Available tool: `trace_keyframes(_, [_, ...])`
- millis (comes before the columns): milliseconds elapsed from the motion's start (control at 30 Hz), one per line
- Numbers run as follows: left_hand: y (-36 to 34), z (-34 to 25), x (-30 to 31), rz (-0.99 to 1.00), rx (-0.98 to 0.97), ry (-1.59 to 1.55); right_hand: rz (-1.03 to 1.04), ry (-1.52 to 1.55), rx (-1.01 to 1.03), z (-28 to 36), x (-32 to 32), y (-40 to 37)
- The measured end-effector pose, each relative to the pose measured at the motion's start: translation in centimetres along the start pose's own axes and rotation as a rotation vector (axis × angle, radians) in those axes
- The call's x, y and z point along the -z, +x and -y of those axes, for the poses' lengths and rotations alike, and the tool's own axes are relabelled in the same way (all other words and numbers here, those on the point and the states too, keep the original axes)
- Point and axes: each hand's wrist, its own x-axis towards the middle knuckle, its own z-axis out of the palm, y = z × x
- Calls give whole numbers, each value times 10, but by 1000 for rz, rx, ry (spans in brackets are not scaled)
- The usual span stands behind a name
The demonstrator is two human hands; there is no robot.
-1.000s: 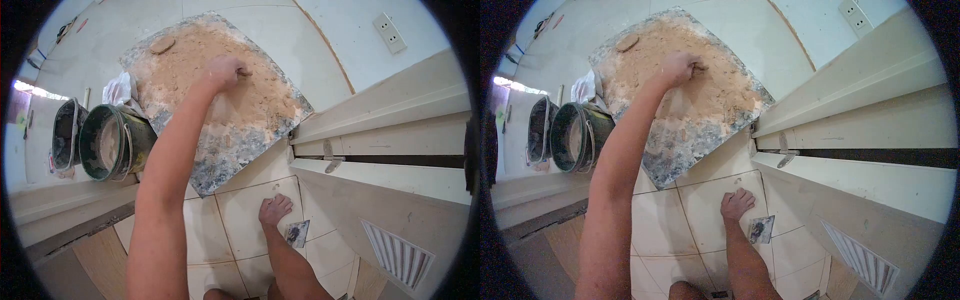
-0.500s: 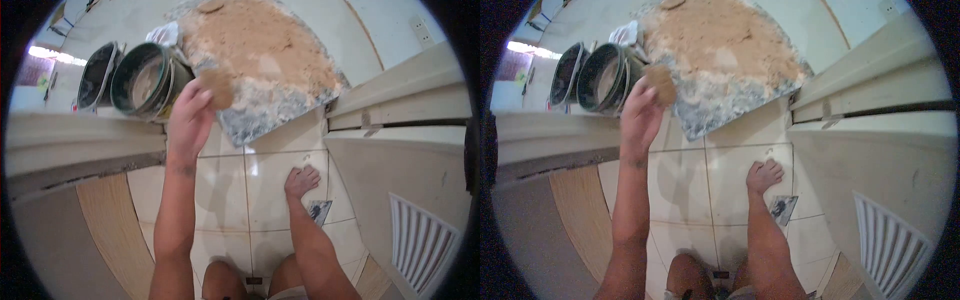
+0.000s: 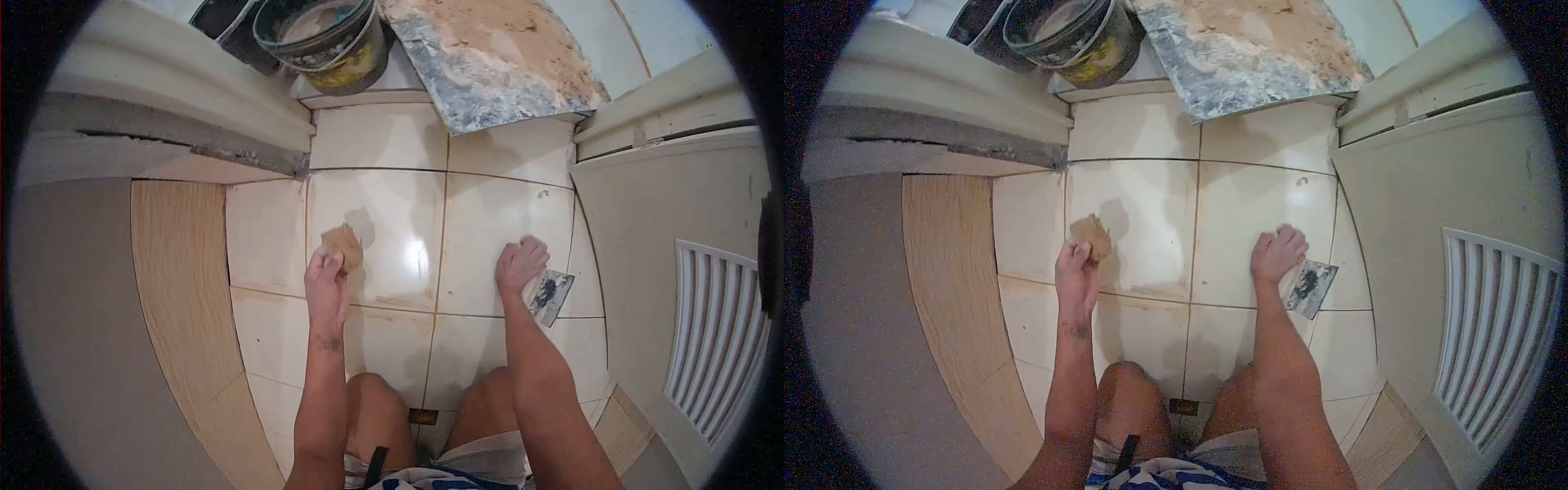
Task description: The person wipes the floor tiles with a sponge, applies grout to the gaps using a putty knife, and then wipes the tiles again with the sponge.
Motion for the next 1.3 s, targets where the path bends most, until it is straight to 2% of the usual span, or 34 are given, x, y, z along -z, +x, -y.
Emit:
trace_keyframes(67, [23,-3,-3,-41,-109,158,57,-61,-38,7,-3,4])
trace_keyframes(100, [33,-4,-3,-57,-101,166,125,-137,-87,9,3,1])
trace_keyframes(167, [61,-10,-7,-127,-280,543,129,-70,-81,16,7,5])
trace_keyframes(267, [102,-12,1,-129,-362,693,125,-84,-53,11,6,4])
trace_keyframes(400, [126,-11,-2,-121,-395,635,109,-40,-59,11,6,1])
trace_keyframes(467, [130,-8,-6,-81,-420,472,111,-52,-66,10,5,1])
trace_keyframes(600, [122,-3,-5,-125,-428,512,78,-65,-52,11,4,2])
trace_keyframes(667, [113,-1,0,-149,-331,307,66,-85,-47,10,4,1])
trace_keyframes(700, [104,-1,-3,-150,-330,306,64,-82,-46,9,2,1])
trace_keyframes(767, [78,3,-12,-118,-373,601,62,-85,-45,8,1,1])
trace_keyframes(800, [73,10,-11,-113,-369,599,53,-75,-36,9,2,2])
trace_keyframes(867, [64,28,-9,68,-401,795,41,-79,-37,9,3,1])
trace_keyframes(1000, [36,34,-50,205,-321,885,10,-119,-19,9,2,1])
trace_keyframes(1133, [36,52,-65,285,-265,821,39,-141,-27,7,0,1])
trace_keyframes(1200, [43,67,-60,204,-236,597,36,-101,-31,9,2,2])
trace_keyframes(1233, [46,72,-55,206,-231,595,37,-106,-32,9,2,4])
trace_keyframes(1300, [50,82,-40,139,-66,277,57,-113,-37,8,3,2])
